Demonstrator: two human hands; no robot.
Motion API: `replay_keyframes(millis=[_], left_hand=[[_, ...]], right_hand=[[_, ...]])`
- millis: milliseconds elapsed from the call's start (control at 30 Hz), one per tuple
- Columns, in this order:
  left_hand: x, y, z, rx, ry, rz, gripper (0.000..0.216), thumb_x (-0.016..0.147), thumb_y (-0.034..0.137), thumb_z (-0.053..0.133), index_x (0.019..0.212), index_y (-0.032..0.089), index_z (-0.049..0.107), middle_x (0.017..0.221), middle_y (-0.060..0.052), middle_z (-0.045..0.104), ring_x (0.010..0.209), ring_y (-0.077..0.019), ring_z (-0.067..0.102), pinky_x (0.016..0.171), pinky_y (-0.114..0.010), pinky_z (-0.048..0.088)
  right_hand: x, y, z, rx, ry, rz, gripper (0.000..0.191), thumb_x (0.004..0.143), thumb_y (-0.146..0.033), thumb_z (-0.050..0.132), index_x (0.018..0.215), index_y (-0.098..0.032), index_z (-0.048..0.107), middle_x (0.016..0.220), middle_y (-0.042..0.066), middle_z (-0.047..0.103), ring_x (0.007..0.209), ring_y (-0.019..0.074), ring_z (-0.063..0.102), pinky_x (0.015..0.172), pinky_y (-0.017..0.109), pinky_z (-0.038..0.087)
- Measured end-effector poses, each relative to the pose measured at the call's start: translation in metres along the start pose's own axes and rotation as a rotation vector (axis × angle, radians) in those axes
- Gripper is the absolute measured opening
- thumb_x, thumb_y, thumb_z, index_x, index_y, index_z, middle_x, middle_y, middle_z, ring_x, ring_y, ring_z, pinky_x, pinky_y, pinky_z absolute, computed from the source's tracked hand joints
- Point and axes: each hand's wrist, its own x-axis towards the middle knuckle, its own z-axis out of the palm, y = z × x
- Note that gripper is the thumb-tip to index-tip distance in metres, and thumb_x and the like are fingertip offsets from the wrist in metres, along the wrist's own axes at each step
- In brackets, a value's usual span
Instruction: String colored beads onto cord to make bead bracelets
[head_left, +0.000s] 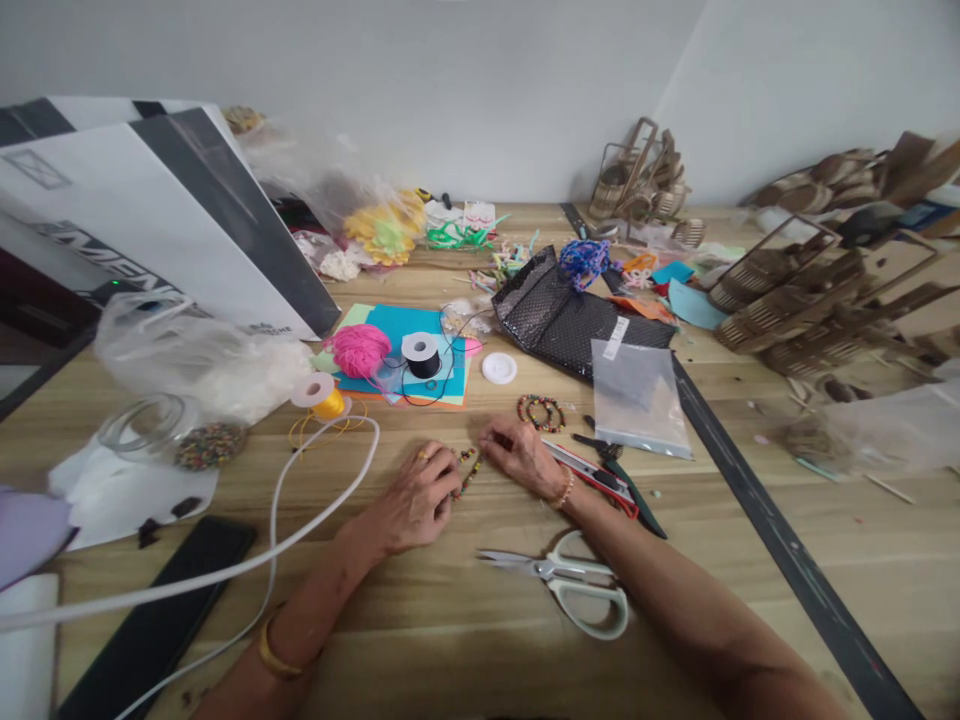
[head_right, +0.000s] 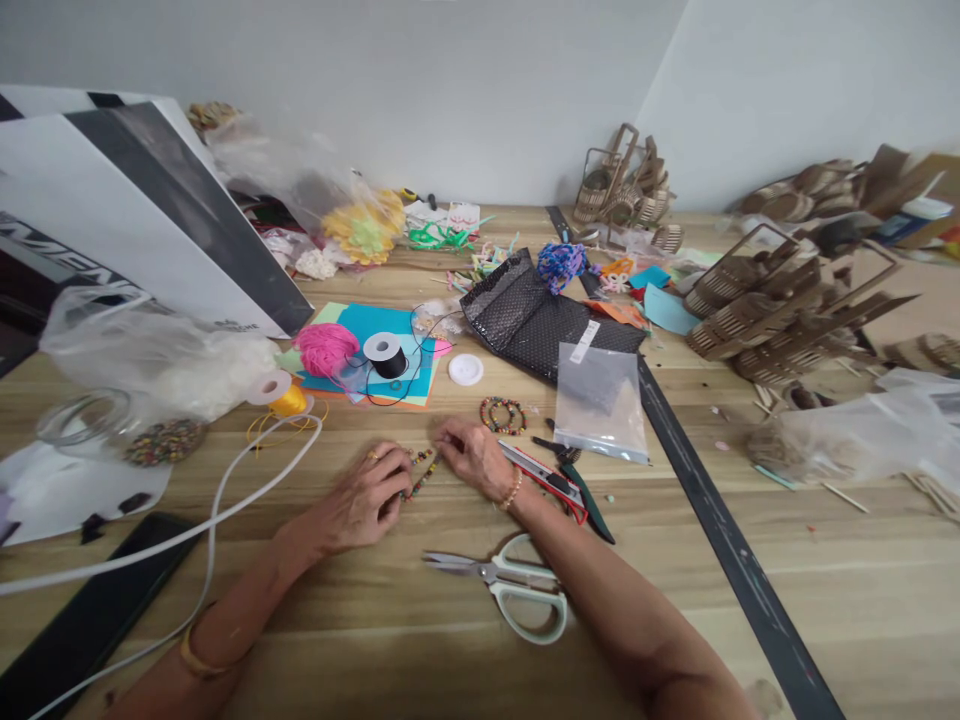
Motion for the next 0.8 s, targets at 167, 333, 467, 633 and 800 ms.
replay_keyframes(millis=[167, 333, 467, 633, 800], left_hand=[[0.001, -0.002, 0.002, -0.033, 0.089, -0.044, 0.012, 0.076, 0.008, 0.053, 0.077, 0.018, 0.059, 0.092, -0.008, 0.055, 0.098, -0.0236, 0.047, 0.086, -0.041, 0.044], [0.009, -0.005, 0.020, -0.097, 0.282, -0.227, 0.008, 0.085, 0.019, 0.055, 0.088, 0.018, 0.062, 0.091, -0.007, 0.056, 0.092, -0.0214, 0.049, 0.086, -0.040, 0.044], [0.016, -0.007, 0.028, -0.113, 0.322, -0.262, 0.019, 0.085, 0.019, 0.056, 0.101, 0.018, 0.065, 0.099, -0.009, 0.055, 0.099, -0.0227, 0.048, 0.087, -0.039, 0.045], [0.021, -0.007, 0.028, -0.148, 0.301, -0.251, 0.014, 0.084, 0.019, 0.058, 0.090, 0.020, 0.071, 0.101, -0.008, 0.054, 0.103, -0.0235, 0.047, 0.089, -0.041, 0.043], [0.021, -0.005, 0.028, -0.183, 0.309, -0.267, 0.010, 0.081, 0.019, 0.062, 0.084, 0.021, 0.071, 0.098, -0.007, 0.056, 0.100, -0.0234, 0.047, 0.087, -0.040, 0.044]], right_hand=[[0.000, -0.001, -0.001, 0.054, -0.056, 0.050, 0.010, 0.081, -0.018, 0.054, 0.074, -0.014, 0.061, 0.064, 0.000, 0.055, 0.058, 0.0108, 0.046, 0.056, 0.021, 0.036], [0.000, 0.007, -0.002, 0.295, -0.119, 0.130, 0.014, 0.082, -0.027, 0.058, 0.080, -0.013, 0.062, 0.066, 0.000, 0.057, 0.060, 0.0106, 0.049, 0.056, 0.021, 0.038], [0.000, 0.010, -0.003, 0.425, -0.135, 0.155, 0.022, 0.081, -0.034, 0.061, 0.080, -0.013, 0.061, 0.067, 0.000, 0.058, 0.061, 0.0109, 0.050, 0.058, 0.022, 0.040], [0.000, 0.006, -0.002, 0.485, -0.163, 0.162, 0.027, 0.080, -0.039, 0.064, 0.079, -0.013, 0.062, 0.070, 0.001, 0.061, 0.064, 0.0119, 0.054, 0.061, 0.023, 0.043], [-0.001, 0.003, 0.000, 0.537, -0.201, 0.164, 0.025, 0.080, -0.038, 0.064, 0.080, -0.013, 0.063, 0.072, 0.002, 0.063, 0.067, 0.0129, 0.056, 0.064, 0.025, 0.045]])
